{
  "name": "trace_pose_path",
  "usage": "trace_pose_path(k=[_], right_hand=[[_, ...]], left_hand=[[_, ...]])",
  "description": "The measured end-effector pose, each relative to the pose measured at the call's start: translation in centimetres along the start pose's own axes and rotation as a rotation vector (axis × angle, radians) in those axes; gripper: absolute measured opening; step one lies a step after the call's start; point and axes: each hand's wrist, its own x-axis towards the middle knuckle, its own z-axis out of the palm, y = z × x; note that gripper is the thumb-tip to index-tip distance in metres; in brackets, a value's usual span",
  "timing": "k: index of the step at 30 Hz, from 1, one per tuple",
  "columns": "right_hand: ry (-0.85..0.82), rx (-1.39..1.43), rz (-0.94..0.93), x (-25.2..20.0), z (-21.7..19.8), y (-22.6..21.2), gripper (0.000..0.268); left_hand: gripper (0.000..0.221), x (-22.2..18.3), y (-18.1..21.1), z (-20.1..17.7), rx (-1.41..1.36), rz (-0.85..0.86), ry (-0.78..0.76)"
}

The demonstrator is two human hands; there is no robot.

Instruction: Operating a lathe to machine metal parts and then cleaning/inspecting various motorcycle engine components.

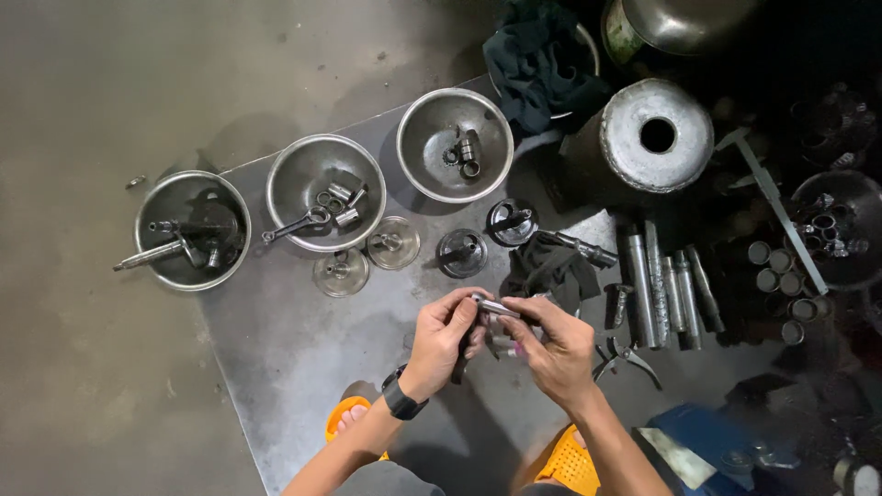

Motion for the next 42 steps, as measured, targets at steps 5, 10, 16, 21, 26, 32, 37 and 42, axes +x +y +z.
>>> trace_pose_path(k=[5,10,16,21,26,32,37,42], right_hand=[[-0.016,-0.071,-0.003,-0.3,0.1,-0.5,0.027],[0.0,-0.175,-0.056,0.0,-0.1,-0.7,0.026],[-0.028,-0.01,0.106,0.1,0.6,-1.3,0.024],[-0.017,0.097,0.162,-0.5,0.5,0.4,0.024],[-0.044,0.084,0.186,-0.7,0.5,1.0,0.03],[0.026,-0.005,0.203,-0.8,0.5,1.4,0.019],[0.003,-0.016,0.083,0.0,-0.2,0.9,0.02],[0.03,0.037,0.014,0.3,-0.8,0.6,0.021]], left_hand=[[0.03,-0.3,-0.4,0.1,0.096,0.015,0.002],[0.031,-0.3,-0.1,0.6,0.043,-0.017,0.064],[0.031,-0.7,-0.1,1.0,0.192,-0.005,0.026],[0.027,-0.7,0.5,2.1,0.183,0.011,0.027],[0.018,-0.6,-0.8,1.3,0.087,-0.025,0.152],[0.016,-0.4,-1.3,1.4,0.035,-0.017,0.148],[0.021,-0.1,-1.4,1.9,0.148,0.01,0.203],[0.022,0.1,-1.6,2.1,0.13,0.034,0.192]])
